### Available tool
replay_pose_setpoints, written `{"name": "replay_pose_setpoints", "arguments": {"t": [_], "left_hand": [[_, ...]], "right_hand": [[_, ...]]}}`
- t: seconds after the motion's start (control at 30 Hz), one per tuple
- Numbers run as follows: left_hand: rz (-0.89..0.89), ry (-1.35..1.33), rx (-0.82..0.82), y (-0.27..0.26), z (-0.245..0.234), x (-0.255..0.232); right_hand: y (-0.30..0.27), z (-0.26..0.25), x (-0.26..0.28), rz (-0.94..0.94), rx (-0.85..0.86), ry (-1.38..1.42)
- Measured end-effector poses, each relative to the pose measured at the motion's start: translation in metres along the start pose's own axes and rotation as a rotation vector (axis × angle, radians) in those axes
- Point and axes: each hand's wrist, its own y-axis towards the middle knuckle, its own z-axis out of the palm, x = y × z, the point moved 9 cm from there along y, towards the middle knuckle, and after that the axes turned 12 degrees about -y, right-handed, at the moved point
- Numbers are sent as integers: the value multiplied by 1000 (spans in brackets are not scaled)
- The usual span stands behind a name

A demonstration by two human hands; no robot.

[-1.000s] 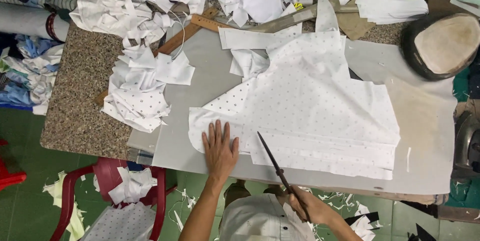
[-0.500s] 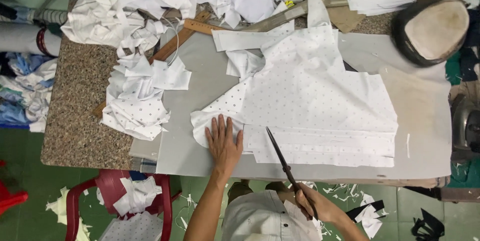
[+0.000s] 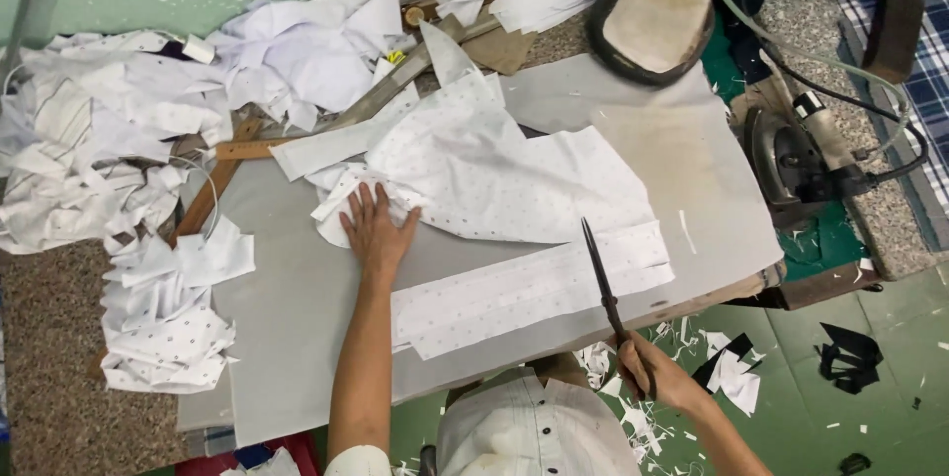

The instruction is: The person irons a white patterned fabric, then uses shears to cut the fabric into garment pieces. They continue cutting and ironing smaller strips of fabric on the worktable.

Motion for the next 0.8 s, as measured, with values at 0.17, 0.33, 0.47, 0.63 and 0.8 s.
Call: {"name": "replay_pose_setpoints", "arguments": {"t": [0.17,0.33,0.47,0.63,0.8], "left_hand": [[-10,130,-246,17,13,8],[142,214,-616,-102,-16,-74],[309,55,-503,-210,31,-137],[449,24,-329,-260,106,-137],[329,45,-201,-234,111,-129]], "right_hand": [[31,-92,-26,-12,-135,68],[83,-186,-47,20,-263,-15],[132,-251,-58,64,-478,-188],[124,-252,7,-65,-632,-539],[144,-259,-26,-133,-700,-853]]}}
